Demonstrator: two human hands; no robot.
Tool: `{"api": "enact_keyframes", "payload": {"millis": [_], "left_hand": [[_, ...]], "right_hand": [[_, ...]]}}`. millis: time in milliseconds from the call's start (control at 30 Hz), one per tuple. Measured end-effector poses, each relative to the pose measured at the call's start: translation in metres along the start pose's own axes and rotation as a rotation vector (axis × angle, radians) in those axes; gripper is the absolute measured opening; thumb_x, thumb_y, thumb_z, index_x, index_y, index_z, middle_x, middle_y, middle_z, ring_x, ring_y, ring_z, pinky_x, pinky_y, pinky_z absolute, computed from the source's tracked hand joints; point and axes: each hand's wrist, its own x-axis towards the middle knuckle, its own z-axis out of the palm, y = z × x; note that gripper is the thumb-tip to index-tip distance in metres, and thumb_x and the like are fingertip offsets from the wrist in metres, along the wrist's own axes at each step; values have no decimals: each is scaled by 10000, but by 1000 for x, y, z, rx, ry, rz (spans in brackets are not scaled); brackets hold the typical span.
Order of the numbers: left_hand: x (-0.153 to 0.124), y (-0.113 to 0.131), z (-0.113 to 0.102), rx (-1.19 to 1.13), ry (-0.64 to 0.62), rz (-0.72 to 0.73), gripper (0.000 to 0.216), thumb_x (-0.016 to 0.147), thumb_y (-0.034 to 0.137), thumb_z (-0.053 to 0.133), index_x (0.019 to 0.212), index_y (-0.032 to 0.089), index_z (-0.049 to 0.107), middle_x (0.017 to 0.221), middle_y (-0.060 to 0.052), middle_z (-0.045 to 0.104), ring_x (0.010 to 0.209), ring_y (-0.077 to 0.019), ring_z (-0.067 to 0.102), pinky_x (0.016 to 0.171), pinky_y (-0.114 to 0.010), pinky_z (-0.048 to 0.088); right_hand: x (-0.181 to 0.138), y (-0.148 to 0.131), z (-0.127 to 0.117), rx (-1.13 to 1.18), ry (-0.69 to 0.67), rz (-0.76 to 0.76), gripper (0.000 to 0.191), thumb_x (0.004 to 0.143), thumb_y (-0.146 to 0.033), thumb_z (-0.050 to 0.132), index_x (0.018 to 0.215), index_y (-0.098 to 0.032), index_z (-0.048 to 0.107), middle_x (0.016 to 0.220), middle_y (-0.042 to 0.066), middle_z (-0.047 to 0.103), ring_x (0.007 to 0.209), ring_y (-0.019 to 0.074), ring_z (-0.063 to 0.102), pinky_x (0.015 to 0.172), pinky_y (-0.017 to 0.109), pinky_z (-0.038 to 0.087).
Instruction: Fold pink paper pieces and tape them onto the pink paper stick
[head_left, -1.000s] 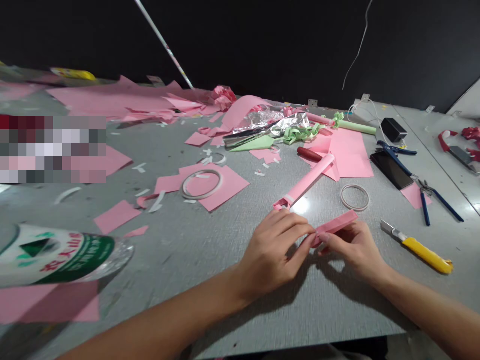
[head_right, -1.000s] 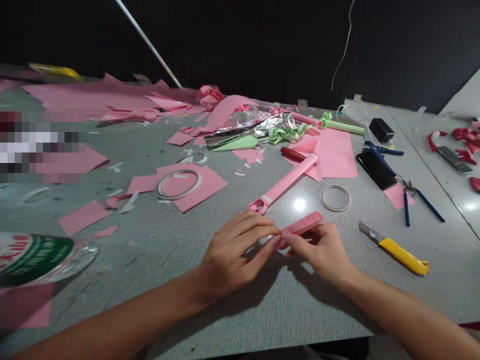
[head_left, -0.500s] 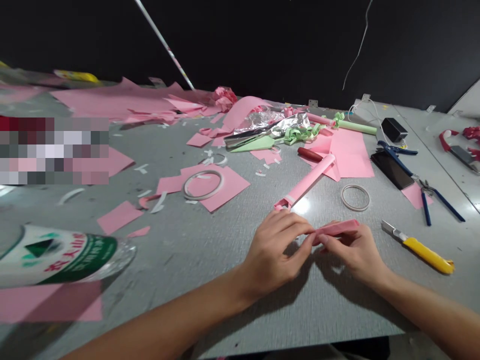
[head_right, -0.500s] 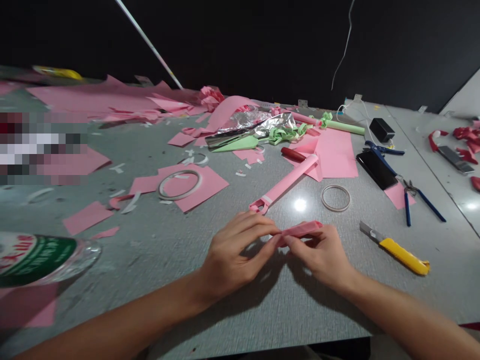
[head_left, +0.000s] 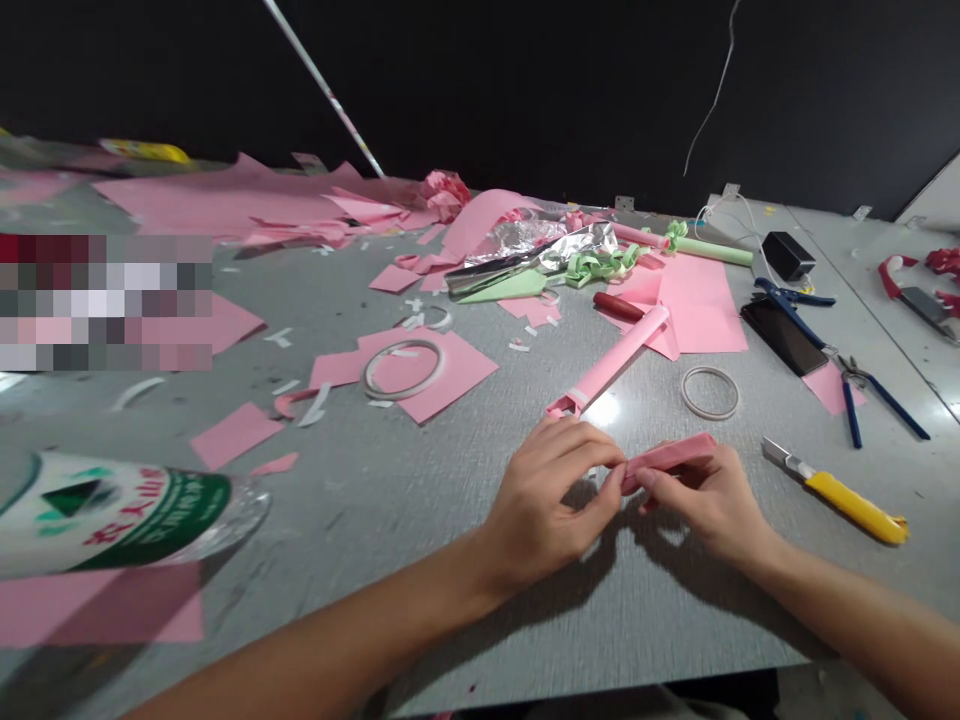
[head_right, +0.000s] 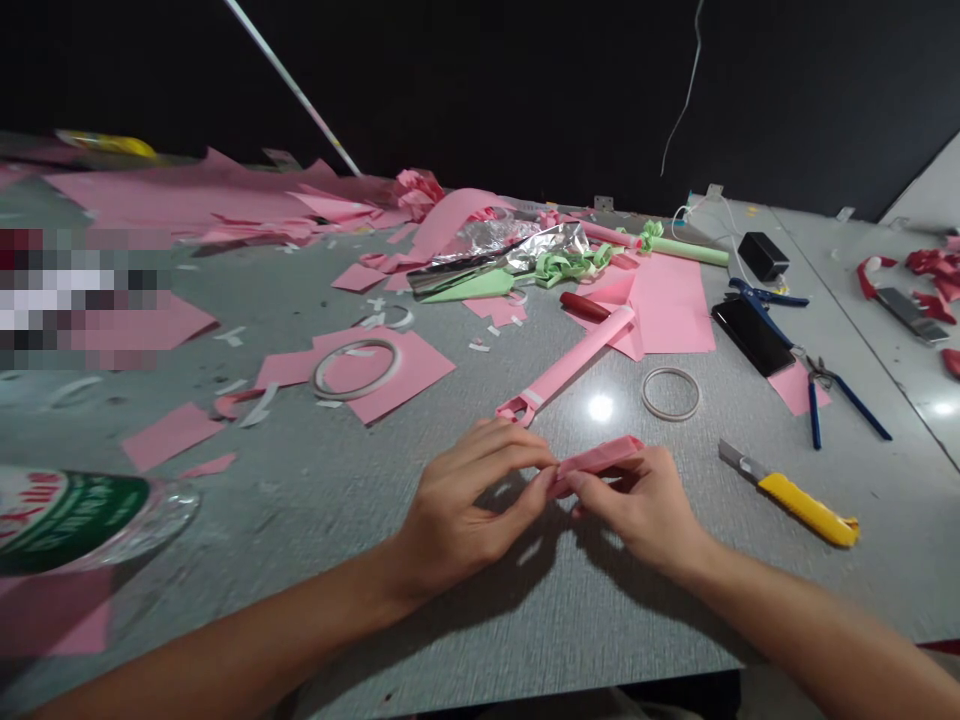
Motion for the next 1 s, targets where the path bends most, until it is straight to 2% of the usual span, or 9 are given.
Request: {"api": "enact_keyframes", "payload": {"millis": [167, 300, 400, 467, 567, 667, 867, 1000], "left_hand": [[0, -1, 1, 7, 28, 20, 154, 949, 95, 631, 848, 210, 645, 779, 2, 726, 741, -170, 684, 789, -340, 507], [2, -1, -2, -73, 16, -1, 88, 983, 119, 649, 952, 190, 692, 875, -33, 760, 826, -180, 711, 817, -326, 526], [3, -1, -3, -172, -84, -120, 60, 1002, 184, 668, 960, 187, 712, 885, -39, 762, 828, -184, 710, 791, -314, 535], [3, -1, -2, -229, -172, -191, 145, 1014, 207, 649, 882, 191, 705, 820, -23, 742, 765, -174, 687, 742, -303, 522], [2, -3, 0, -271, -227, -208, 217, 1006, 201, 630, 796, 193, 681, 760, -12, 713, 715, -163, 658, 703, -291, 501], [3, -4, -1, -326, -246, -207, 216, 1001, 197, 622, 794, 192, 684, 764, -16, 718, 716, -159, 661, 709, -288, 503], [8, -6, -5, -414, -291, -291, 214, 964, 168, 589, 786, 183, 707, 740, -13, 709, 686, -152, 656, 684, -275, 499], [6, -6, -2, -395, -254, -320, 220, 964, 172, 605, 765, 185, 697, 720, 1, 703, 666, -142, 646, 668, -262, 489]], "right_hand": [[1, 1, -2, 13, -4, 21, 186, 909, -370, 799, 875, -206, 881, 820, 78, 822, 649, 170, 728, 644, 309, 642], [3, 1, -6, 88, 10, 36, 233, 901, -411, 818, 853, -188, 865, 827, 92, 817, 706, 191, 746, 633, 305, 646], [4, 1, -10, 85, -7, 53, 262, 901, -428, 828, 859, -171, 851, 825, 94, 812, 656, 172, 722, 624, 301, 631], [5, 2, -10, 66, -30, 71, 278, 886, -440, 852, 879, -163, 844, 826, 93, 806, 654, 170, 720, 627, 300, 624], [6, 2, -9, 68, -72, 92, 306, 851, -455, 893, 847, -156, 828, 783, 80, 785, 660, 170, 718, 616, 289, 610], [6, 1, -8, 83, -96, 105, 330, 877, -472, 870, 801, -154, 819, 755, 79, 778, 644, 166, 712, 625, 297, 613], [8, -1, -12, 51, 8, 64, 330, 889, -467, 848, 768, -162, 812, 746, 74, 783, 598, 158, 704, 592, 290, 604], [9, 2, -12, 116, 20, 67, 377, 907, -515, 819, 778, -162, 800, 749, 71, 769, 596, 150, 689, 599, 294, 618]]}}
